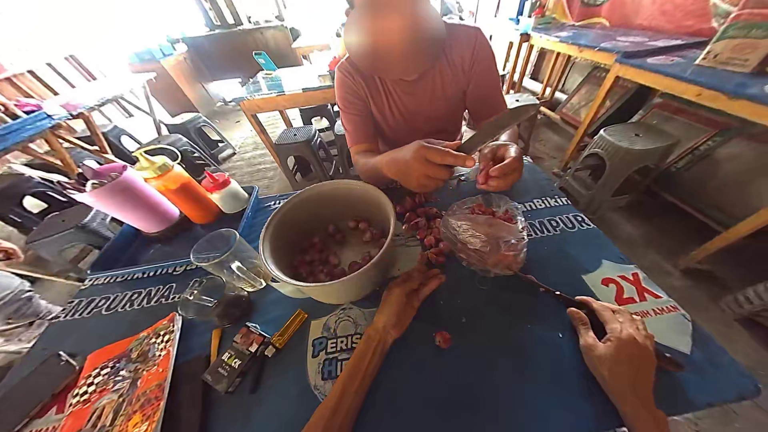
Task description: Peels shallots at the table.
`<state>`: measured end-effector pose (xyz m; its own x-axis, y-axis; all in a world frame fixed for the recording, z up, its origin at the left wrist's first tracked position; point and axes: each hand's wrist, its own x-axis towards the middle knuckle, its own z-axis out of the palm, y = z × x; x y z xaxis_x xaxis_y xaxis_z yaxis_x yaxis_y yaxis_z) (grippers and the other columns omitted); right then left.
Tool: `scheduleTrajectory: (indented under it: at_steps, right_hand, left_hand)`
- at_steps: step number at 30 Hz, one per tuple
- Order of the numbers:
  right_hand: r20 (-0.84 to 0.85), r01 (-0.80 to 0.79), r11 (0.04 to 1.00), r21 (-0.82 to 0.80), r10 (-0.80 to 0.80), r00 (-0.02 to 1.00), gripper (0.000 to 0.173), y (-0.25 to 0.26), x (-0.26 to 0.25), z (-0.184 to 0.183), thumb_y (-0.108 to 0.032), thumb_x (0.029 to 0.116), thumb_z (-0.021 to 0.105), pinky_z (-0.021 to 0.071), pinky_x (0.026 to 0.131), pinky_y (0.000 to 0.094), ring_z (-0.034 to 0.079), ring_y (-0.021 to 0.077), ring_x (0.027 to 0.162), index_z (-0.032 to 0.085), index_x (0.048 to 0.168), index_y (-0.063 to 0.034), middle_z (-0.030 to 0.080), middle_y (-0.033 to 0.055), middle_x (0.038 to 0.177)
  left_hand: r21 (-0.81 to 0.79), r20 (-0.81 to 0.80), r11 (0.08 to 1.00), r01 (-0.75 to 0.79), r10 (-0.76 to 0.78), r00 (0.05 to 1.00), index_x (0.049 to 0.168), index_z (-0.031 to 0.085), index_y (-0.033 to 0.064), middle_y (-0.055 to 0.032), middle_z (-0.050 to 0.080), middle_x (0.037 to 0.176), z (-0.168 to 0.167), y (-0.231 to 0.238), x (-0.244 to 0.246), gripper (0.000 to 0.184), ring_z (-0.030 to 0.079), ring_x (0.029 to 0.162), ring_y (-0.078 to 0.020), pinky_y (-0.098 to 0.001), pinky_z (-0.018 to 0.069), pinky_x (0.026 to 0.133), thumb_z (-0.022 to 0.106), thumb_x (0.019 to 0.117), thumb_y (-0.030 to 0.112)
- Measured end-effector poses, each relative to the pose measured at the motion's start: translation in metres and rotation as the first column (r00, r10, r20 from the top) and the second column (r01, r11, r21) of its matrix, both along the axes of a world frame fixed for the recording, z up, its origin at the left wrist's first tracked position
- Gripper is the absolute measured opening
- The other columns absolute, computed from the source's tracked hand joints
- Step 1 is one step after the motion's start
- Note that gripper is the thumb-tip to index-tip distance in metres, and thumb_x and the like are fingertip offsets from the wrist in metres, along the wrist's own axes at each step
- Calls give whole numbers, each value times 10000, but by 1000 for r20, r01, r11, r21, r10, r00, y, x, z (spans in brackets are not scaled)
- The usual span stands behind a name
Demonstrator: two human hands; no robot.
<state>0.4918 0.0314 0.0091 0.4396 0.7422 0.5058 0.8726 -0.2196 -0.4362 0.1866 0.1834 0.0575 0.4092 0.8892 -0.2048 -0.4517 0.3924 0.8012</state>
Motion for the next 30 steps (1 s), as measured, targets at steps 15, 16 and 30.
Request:
scheduleTrajectory:
  at_steps: [15, 16, 30]
  right_hand:
    - [-868, -754, 609, 246, 485, 108, 530, 81, -107, 74, -157, 999, 464, 503, 463, 210, 566, 63, 530, 402, 1518, -73, 591, -43, 723]
    - [-865, -789, 558, 256, 497, 72, 562, 89, -110, 73, -146, 1004, 460, 502, 472, 211, 561, 64, 535, 366, 1554, -79, 589, -43, 727]
    - [-878, -853, 454, 257, 478, -10, 527, 102, -104, 52, -127, 1033, 446, 500, 480, 199, 556, 52, 540, 414, 1558, -93, 617, -37, 771]
  left_hand:
    - [137, -13, 991, 2, 0, 1000, 1110, 619, 0, -56, 706, 983, -10, 1, -4, 188, 691, 847, -112, -257, 581, 785, 450, 1064, 70]
    - [141, -11, 990, -1, 2, 1000, 1092, 625, 6, -53, 707, 975, -10, 0, -4, 189, 690, 840, -108, -253, 581, 778, 450, 1064, 73]
    - [193, -64, 981, -4, 17, 998, 1038, 677, -17, -59, 742, 906, -11, -4, 3, 218, 720, 806, -124, -279, 605, 774, 468, 1049, 47]
